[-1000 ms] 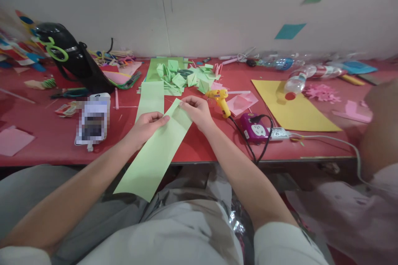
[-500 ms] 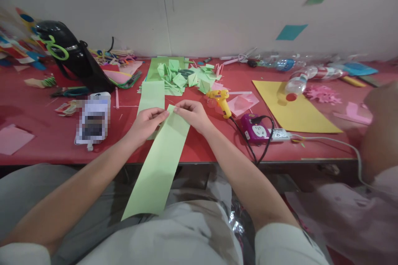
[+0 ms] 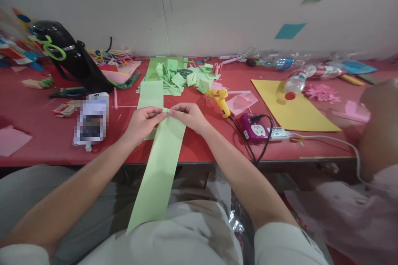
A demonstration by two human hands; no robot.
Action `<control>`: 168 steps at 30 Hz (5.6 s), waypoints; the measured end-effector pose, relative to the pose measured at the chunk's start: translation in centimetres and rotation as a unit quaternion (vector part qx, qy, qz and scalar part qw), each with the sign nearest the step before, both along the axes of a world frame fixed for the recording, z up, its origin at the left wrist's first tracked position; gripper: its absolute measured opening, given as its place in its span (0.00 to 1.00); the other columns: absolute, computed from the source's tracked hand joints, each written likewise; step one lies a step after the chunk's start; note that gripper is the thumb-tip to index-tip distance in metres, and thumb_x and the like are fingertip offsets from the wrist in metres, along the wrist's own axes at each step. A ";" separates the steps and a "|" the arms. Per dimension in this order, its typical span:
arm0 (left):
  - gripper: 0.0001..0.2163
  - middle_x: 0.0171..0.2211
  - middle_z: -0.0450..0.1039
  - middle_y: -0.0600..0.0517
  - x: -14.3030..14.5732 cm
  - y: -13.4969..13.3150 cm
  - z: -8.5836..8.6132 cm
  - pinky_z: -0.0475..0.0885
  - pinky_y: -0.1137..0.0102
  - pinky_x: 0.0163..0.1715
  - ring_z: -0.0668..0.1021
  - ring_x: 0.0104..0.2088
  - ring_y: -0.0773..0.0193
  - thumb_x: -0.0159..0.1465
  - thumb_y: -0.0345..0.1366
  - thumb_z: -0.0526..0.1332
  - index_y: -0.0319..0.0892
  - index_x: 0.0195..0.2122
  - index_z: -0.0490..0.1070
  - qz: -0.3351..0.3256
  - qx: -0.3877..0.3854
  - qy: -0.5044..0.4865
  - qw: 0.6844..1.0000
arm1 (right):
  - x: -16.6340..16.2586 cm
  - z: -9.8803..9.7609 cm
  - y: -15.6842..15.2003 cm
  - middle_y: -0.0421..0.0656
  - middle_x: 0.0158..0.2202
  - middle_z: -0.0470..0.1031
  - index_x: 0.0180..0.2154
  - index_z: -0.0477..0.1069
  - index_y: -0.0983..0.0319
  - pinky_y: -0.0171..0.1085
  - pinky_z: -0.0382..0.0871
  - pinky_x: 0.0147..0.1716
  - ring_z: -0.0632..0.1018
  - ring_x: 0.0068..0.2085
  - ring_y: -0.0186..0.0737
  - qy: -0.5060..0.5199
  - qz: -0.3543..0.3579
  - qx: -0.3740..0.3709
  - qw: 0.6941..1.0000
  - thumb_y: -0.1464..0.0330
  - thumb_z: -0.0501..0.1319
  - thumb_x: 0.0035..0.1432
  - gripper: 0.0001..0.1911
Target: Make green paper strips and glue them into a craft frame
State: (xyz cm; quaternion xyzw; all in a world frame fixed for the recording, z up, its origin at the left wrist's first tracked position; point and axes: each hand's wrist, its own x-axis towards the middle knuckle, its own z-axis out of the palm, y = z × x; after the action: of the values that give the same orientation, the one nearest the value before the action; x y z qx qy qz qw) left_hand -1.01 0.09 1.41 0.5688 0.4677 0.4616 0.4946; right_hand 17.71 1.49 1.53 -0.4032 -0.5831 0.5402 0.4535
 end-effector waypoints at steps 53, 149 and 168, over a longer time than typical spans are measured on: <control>0.11 0.25 0.71 0.54 0.4 -0.4 1.7 0.70 0.71 0.30 0.73 0.27 0.67 0.57 0.43 0.67 0.40 0.28 0.74 -0.049 -0.008 -0.001 0.999 | 0.1 0.4 -0.2 0.40 0.26 0.74 0.30 0.75 0.62 0.34 0.62 0.25 0.70 0.26 0.32 -0.036 0.043 0.051 0.997 0.53 0.70 0.51 0.18; 0.13 0.26 0.76 0.54 -7.8 0.7 5.1 0.67 0.73 0.27 0.75 0.26 0.66 0.49 0.43 0.73 0.42 0.31 0.77 -0.286 -0.120 0.278 0.909 | 3.8 0.0 2.6 0.36 0.24 0.66 0.30 0.71 0.58 0.36 0.64 0.27 0.67 0.27 0.33 0.016 -0.283 0.151 0.947 0.50 0.68 0.51 0.19; 0.20 0.16 0.60 0.61 -0.4 -2.0 1.0 0.52 0.75 0.19 0.58 0.17 0.75 0.53 0.51 0.70 0.41 0.25 0.66 -0.058 -0.098 0.079 0.990 | 4.5 6.9 16.2 0.39 0.26 0.71 0.28 0.73 0.62 0.38 0.71 0.36 0.72 0.31 0.35 -0.187 -0.164 0.135 0.959 0.71 0.68 0.56 0.06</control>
State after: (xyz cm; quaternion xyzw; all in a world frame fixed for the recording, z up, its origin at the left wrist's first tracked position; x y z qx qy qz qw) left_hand -1.39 -1.93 2.43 0.5785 0.5146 0.3377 0.5352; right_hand 22.25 17.71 8.42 -0.5221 -0.6509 0.2898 0.4687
